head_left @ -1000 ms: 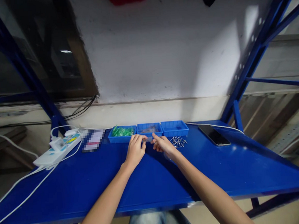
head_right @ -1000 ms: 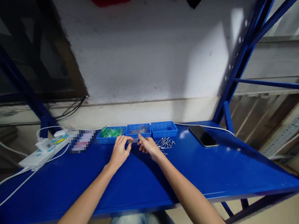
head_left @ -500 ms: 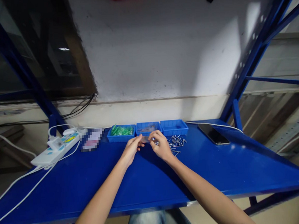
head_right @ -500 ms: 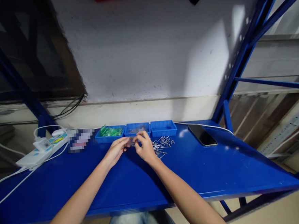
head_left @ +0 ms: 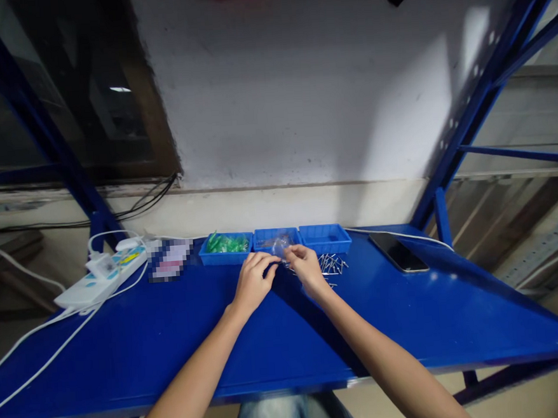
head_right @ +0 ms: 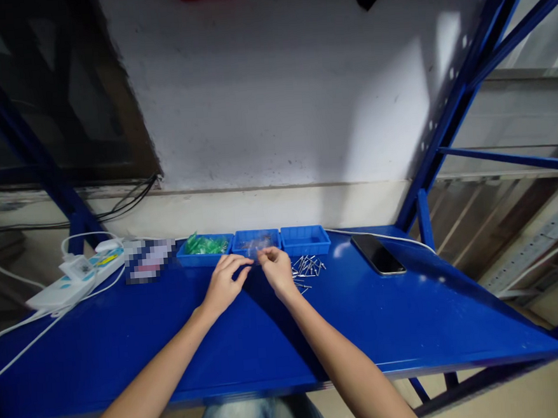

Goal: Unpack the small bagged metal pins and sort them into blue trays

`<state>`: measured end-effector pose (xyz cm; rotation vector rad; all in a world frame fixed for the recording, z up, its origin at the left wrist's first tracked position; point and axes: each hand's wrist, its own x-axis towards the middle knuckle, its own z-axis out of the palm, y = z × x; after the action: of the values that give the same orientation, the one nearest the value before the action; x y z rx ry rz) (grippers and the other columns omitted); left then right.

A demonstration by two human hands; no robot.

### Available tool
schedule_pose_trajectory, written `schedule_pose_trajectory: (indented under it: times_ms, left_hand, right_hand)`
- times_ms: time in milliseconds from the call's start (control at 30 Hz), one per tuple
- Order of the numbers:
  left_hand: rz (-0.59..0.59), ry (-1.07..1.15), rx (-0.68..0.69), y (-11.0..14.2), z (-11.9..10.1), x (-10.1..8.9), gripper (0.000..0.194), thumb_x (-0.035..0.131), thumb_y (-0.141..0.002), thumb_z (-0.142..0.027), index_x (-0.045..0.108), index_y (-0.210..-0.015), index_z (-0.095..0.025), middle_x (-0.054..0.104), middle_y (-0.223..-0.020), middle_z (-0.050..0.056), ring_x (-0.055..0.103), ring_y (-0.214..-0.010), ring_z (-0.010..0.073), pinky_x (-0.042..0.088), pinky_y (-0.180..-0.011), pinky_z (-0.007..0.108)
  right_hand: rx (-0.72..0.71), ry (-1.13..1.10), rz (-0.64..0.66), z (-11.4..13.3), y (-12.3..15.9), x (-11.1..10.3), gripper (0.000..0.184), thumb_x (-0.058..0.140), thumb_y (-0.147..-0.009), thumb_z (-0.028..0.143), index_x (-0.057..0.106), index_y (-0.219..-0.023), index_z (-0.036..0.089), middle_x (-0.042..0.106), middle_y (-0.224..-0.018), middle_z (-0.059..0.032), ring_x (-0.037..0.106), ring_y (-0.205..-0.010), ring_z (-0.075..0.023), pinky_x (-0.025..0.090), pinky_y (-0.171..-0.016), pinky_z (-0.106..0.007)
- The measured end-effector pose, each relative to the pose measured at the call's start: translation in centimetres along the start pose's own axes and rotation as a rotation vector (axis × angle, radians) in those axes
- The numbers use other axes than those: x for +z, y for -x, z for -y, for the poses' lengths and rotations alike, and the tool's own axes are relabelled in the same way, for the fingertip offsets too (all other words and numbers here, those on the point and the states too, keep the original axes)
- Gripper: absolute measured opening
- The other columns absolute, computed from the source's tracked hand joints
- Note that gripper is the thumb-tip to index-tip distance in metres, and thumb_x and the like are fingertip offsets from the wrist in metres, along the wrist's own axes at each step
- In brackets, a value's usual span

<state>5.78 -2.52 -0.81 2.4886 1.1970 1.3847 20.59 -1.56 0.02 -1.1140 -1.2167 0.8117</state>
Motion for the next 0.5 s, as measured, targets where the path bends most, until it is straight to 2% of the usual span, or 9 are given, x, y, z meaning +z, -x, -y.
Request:
schedule_pose_trajectory:
  times_ms: [67, 200, 300, 400, 500]
  left_hand:
    - [0.039, -0.048, -0.048, 0.1, 0.2, 0.4, 0.02, 0.051, -0.085, -0.021, 0.061, -0.103, -0.022, 0.063, -0.1, 0.004, 0.054, -0.095, 0.0192, 0.042, -0.088, 0.033]
    - [0.199, -0.212, -0.189, -0.4, 1.0, 1.4, 0.021, 0.048, -0.086, -0.023, 0.061, -0.103, -0.021, 0.062, -0.102, 0.006, 0.055, -0.098, 0.0209, 0.043, -0.087, 0.032]
    - [0.325, -0.333, -0.249, -1.3, 1.5, 2.2, 0.025, 0.047, -0.087, -0.026, 0.06, -0.108, -0.021, 0.06, -0.104, 0.007, 0.055, -0.1, 0.0228, 0.044, -0.084, 0.032]
    - [0.371, -0.364, -0.253, -2.1, 1.7, 2.9, 0.024, 0.051, -0.084, -0.028, 0.062, -0.105, -0.023, 0.06, -0.103, 0.009, 0.056, -0.098, 0.024, 0.044, -0.08, 0.033]
    - [0.376, -0.361, -0.25, -2.3, 1.6, 3.5, 0.018, 0.051, -0.084, -0.027, 0.064, -0.096, -0.022, 0.06, -0.098, 0.009, 0.056, -0.094, 0.0247, 0.043, -0.078, 0.034]
  right_hand:
    - [-0.14, 0.025, -0.134, 1.3, -0.5, -0.8, 0.028, 0.056, -0.077, 0.042, 0.06, -0.079, 0.015, 0.059, -0.068, -0.0016, 0.052, -0.06, -0.0129, 0.042, -0.058, -0.025]
    - [-0.673, 0.215, -0.485, 4.9, -1.4, -3.0, 0.014, 0.053, -0.083, 0.028, 0.06, -0.086, 0.017, 0.058, -0.077, -0.0026, 0.052, -0.066, -0.0122, 0.044, -0.063, -0.027]
    - [-0.925, 0.322, -0.596, 6.7, -2.1, -4.2, 0.01, 0.053, -0.083, 0.02, 0.059, -0.091, 0.018, 0.057, -0.077, -0.0023, 0.051, -0.062, -0.0106, 0.045, -0.06, -0.026]
    - [-1.005, 0.41, -0.625, 7.3, -2.9, -5.0, 0.012, 0.051, -0.084, 0.017, 0.057, -0.094, 0.02, 0.058, -0.077, -0.0028, 0.051, -0.061, -0.011, 0.045, -0.058, -0.027]
    - [-0.961, 0.477, -0.624, 6.7, -3.6, -5.4, 0.013, 0.049, -0.085, 0.02, 0.057, -0.096, 0.021, 0.058, -0.08, -0.0051, 0.052, -0.063, -0.0132, 0.046, -0.06, -0.03]
